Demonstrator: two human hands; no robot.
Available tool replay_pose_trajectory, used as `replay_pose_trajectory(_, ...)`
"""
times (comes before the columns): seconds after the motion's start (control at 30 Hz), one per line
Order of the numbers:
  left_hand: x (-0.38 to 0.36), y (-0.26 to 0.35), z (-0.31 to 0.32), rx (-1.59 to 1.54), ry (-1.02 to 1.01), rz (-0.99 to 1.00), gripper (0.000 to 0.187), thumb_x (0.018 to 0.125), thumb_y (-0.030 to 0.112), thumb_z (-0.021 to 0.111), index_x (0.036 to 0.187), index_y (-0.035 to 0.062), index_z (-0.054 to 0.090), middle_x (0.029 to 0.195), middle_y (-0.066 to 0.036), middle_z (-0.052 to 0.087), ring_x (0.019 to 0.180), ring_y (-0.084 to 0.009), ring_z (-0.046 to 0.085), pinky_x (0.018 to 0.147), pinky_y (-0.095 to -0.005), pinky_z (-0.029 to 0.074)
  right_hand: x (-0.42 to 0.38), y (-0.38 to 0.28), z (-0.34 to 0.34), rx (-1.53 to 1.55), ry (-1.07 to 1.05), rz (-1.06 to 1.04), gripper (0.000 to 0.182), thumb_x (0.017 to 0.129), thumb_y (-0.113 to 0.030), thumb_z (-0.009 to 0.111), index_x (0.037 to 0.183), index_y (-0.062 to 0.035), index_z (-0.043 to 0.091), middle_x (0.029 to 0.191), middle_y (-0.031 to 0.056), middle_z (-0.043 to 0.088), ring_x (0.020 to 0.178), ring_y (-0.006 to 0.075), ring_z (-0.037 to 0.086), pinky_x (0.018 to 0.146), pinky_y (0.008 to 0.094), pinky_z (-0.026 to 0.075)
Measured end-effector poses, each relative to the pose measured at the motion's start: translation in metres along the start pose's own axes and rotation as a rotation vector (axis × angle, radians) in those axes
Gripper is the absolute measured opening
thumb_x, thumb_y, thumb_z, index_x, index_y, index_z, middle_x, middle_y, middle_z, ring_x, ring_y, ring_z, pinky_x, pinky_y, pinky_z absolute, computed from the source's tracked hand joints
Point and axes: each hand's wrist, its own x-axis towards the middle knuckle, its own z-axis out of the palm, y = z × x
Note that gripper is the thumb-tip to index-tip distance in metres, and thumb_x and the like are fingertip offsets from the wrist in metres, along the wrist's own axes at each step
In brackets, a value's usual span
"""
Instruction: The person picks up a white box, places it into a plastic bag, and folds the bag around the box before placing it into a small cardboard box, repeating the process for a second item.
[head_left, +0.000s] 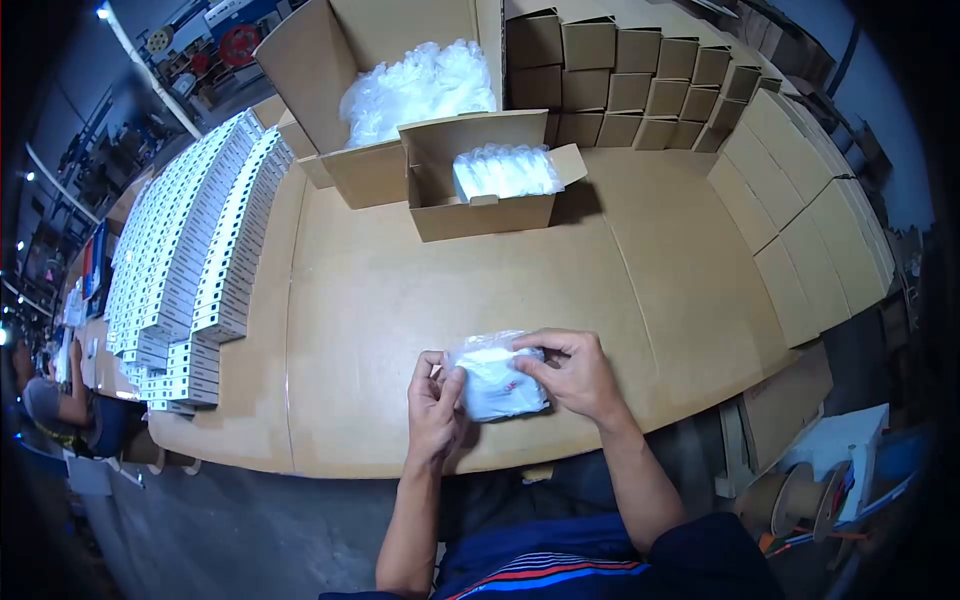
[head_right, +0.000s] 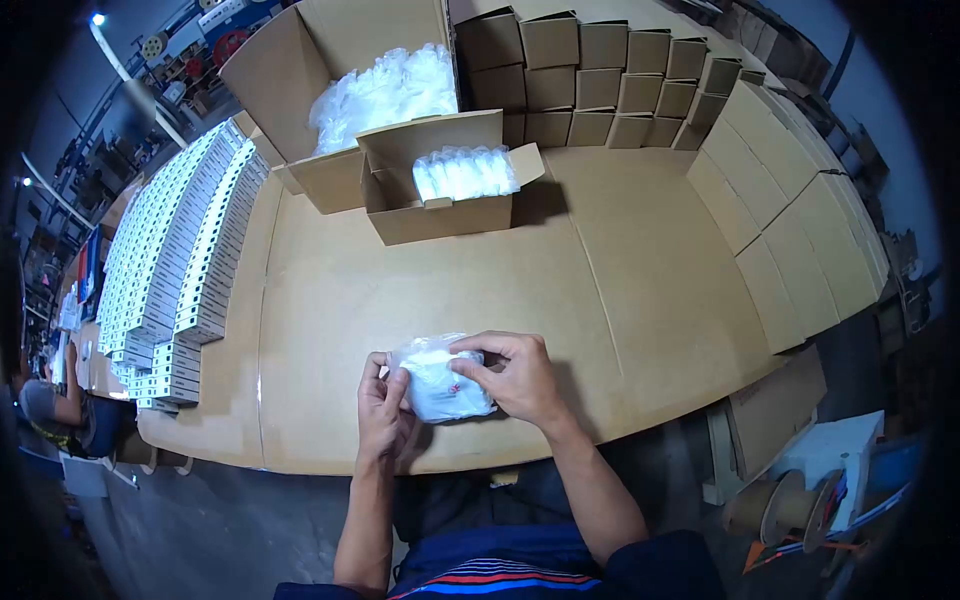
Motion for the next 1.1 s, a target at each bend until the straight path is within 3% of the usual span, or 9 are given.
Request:
replay_pose_trajectory(0.17,0.001,-0.012,-0.001,0.091,0.087,0.172,0.014,0.101,0.003,0.062,0.101,0.0079,0.049,0.084,0.003,0.057,0.07,-0.0016,0.048,0.061,-0.0187,0.039,0.002,-0.003,0.002,-0.231,0.011,-0.159,0.018,0.09,-0.006,0.074,0.107,0.0002,0.077,0.107,0.021,0.075,0.093,0.0294,0.074,0.087,0.0342,0.058)
replay_pose_trajectory(0.27,0.002,-0.009,0.008,0.18,0.126,0.292,0.017,0.1,0.002,0.065,0.098,0.0074,0.049,0.085,0.002,0.058,0.072,-0.0021,0.048,0.062,-0.0185,0.039,0.002,-0.008,0.005,-0.215,-0.022,-0.173,0.016,0.093,-0.009,0.073,0.104,0.0011,0.078,0.106,0.0197,0.076,0.098,0.0261,0.073,0.091,0.0338,0.056)
replay_pose_trajectory(0.37,0.005,-0.007,0.007,0.177,0.159,0.301,0.018,0.099,0.001,0.066,0.096,0.0076,0.049,0.087,0.0,0.059,0.072,-0.0021,0.048,0.062,-0.0187,0.038,0.001,0.01,0.004,0.052,-0.101,-0.036,0.031,0.096,-0.008,0.07,0.125,0.0028,0.069,0.125,0.0202,0.071,0.112,0.0224,0.068,0.1,0.0337,0.052)
replay_pose_trajectory(0.47,0.008,-0.003,0.007,0.119,0.228,0.284,0.019,0.098,0.001,0.067,0.095,0.0076,0.049,0.089,-0.001,0.062,0.069,-0.0022,0.046,0.06,-0.0198,0.038,-0.007,-0.002,-0.001,0.484,-0.304,-0.051,0.054,0.098,-0.007,0.066,0.147,0.0043,0.048,0.144,0.0214,0.057,0.124,0.0205,0.058,0.107,0.0335,0.045)
replay_pose_trajectory(0.5,0.009,-0.001,0.008,0.092,0.259,0.281,0.02,0.098,0.001,0.067,0.095,0.0076,0.049,0.089,-0.002,0.062,0.068,-0.0022,0.045,0.059,-0.0202,0.038,-0.006,0.001,-0.009,0.535,-0.368,-0.005,0.071,0.096,-0.002,0.065,0.157,0.0035,0.03,0.152,0.0219,0.045,0.132,0.0203,0.051,0.111,0.0332,0.041)
replay_pose_trajectory(0.7,0.01,-0.005,0.014,0.214,0.309,0.389,0.021,0.098,0.001,0.067,0.094,0.0073,0.048,0.091,-0.004,0.066,0.078,-0.0074,0.063,0.067,-0.0199,0.047,-0.01,0.031,0.015,0.347,-0.191,0.047,0.052,0.095,-0.005,0.072,0.142,0.0044,0.052,0.124,0.0107,0.065,0.105,0.0125,0.062,0.093,0.028,0.052)
replay_pose_trajectory(0.8,0.005,0.003,0.017,0.163,0.233,0.32,0.018,0.096,0.002,0.069,0.102,0.0046,0.053,0.102,-0.01,0.067,0.099,-0.0152,0.067,0.082,-0.0247,0.052,-0.007,0.03,0.022,0.339,-0.127,0.12,0.037,0.095,-0.007,0.074,0.128,0.0041,0.062,0.114,0.0056,0.068,0.103,0.0109,0.062,0.092,0.0273,0.053)
replay_pose_trajectory(1.0,0.0,0.027,0.012,0.419,-0.138,0.155,0.037,0.098,0.011,0.069,0.131,0.0,0.056,0.122,-0.01,0.063,0.117,-0.0203,0.058,0.101,-0.0332,0.047,-0.008,0.018,0.016,0.134,-0.042,-0.045,0.028,0.093,-0.013,0.076,0.118,-0.0011,0.069,0.105,0.0029,0.072,0.093,0.0085,0.063,0.084,0.026,0.053)
replay_pose_trajectory(1.1,-0.003,0.015,0.01,0.247,-0.075,-0.021,0.033,0.103,0.016,0.064,0.133,0.003,0.058,0.117,-0.006,0.063,0.107,-0.0153,0.062,0.087,-0.0282,0.054,-0.007,0.016,0.013,-0.006,-0.053,-0.059,0.031,0.091,-0.012,0.077,0.12,-0.0018,0.069,0.109,0.0055,0.071,0.1,0.0119,0.064,0.087,0.0278,0.053)
